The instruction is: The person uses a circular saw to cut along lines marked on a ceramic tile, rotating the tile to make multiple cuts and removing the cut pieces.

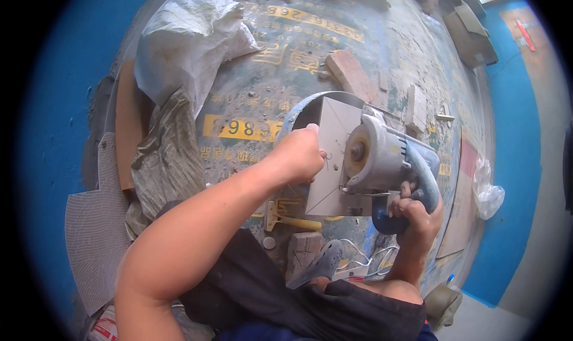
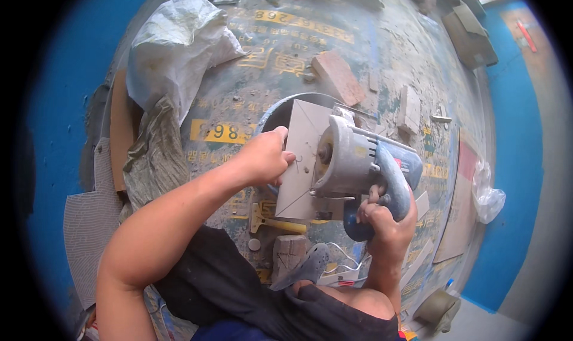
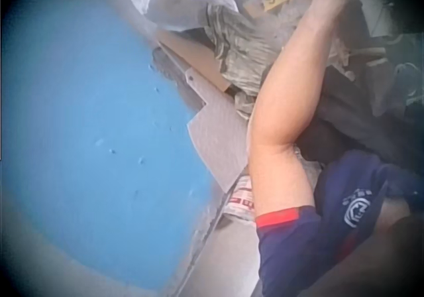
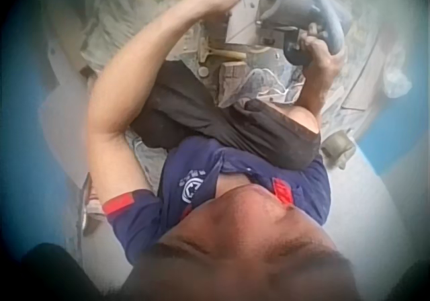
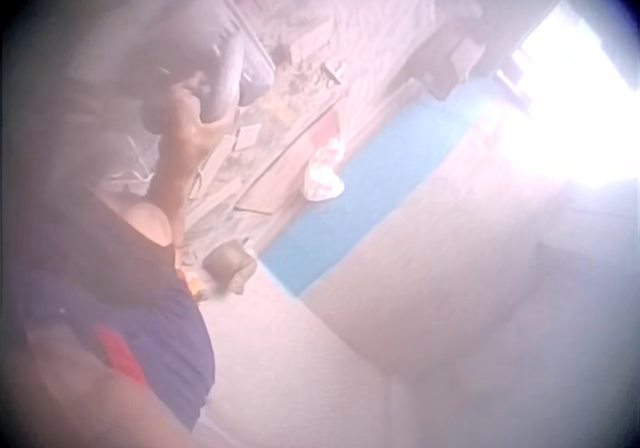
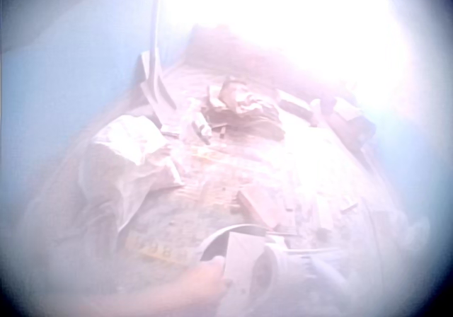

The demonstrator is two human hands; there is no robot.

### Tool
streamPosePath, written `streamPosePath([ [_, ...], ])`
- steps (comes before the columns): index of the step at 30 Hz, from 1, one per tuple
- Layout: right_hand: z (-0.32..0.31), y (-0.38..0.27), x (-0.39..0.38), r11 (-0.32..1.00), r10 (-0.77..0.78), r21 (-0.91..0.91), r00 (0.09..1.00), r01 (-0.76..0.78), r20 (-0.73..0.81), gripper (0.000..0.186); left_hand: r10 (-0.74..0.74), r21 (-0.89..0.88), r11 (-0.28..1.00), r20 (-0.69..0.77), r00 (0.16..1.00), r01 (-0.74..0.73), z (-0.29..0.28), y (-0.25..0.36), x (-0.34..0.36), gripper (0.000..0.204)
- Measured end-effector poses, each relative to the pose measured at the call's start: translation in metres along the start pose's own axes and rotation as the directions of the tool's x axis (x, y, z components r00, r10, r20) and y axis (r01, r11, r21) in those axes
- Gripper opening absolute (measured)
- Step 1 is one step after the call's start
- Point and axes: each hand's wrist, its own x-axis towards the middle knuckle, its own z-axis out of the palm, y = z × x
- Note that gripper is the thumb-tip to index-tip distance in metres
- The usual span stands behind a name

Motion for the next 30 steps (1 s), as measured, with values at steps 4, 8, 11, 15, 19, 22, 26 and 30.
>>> streamPosePath([
  [4,0.000,0.000,0.000,1.000,-0.011,0.002,1.000,0.011,-0.004,0.071,0.010,0.014,1.000,-0.014,1.000,-0.010,0.003,-0.002,0.002,0.022],
  [8,-0.001,0.001,0.003,1.000,-0.021,-0.006,1.000,0.021,0.011,0.069,0.046,0.081,0.996,-0.045,0.998,-0.042,0.005,-0.005,0.003,0.021],
  [11,0.001,0.000,0.004,1.000,-0.020,-0.012,1.000,0.020,-0.002,0.067,0.046,0.091,0.995,-0.045,0.998,-0.041,0.005,-0.005,0.003,0.022],
  [15,0.003,-0.001,0.006,0.999,-0.021,-0.028,1.000,0.021,-0.009,0.063,0.052,0.097,0.994,-0.053,0.997,-0.047,0.005,-0.005,0.003,0.023],
  [19,0.002,-0.004,0.008,0.998,-0.031,-0.062,0.999,0.030,-0.018,0.061,0.057,0.095,0.994,-0.050,0.997,-0.052,0.006,-0.002,0.002,0.026],
  [22,0.005,-0.004,0.010,0.998,-0.023,-0.064,0.999,0.022,-0.023,0.060,0.042,0.127,0.991,-0.047,0.998,-0.036,0.003,0.001,0.000,0.027],
  [26,0.008,-0.006,0.013,0.997,-0.017,-0.069,0.999,0.015,-0.029,0.058,0.044,0.155,0.987,-0.072,0.996,-0.032,0.004,-0.002,0.001,0.029],
  [30,0.008,-0.005,0.013,0.999,-0.012,-0.054,0.999,0.010,-0.042,0.059,0.036,0.154,0.988,-0.079,0.996,-0.023,0.005,-0.001,0.002,0.030],
])
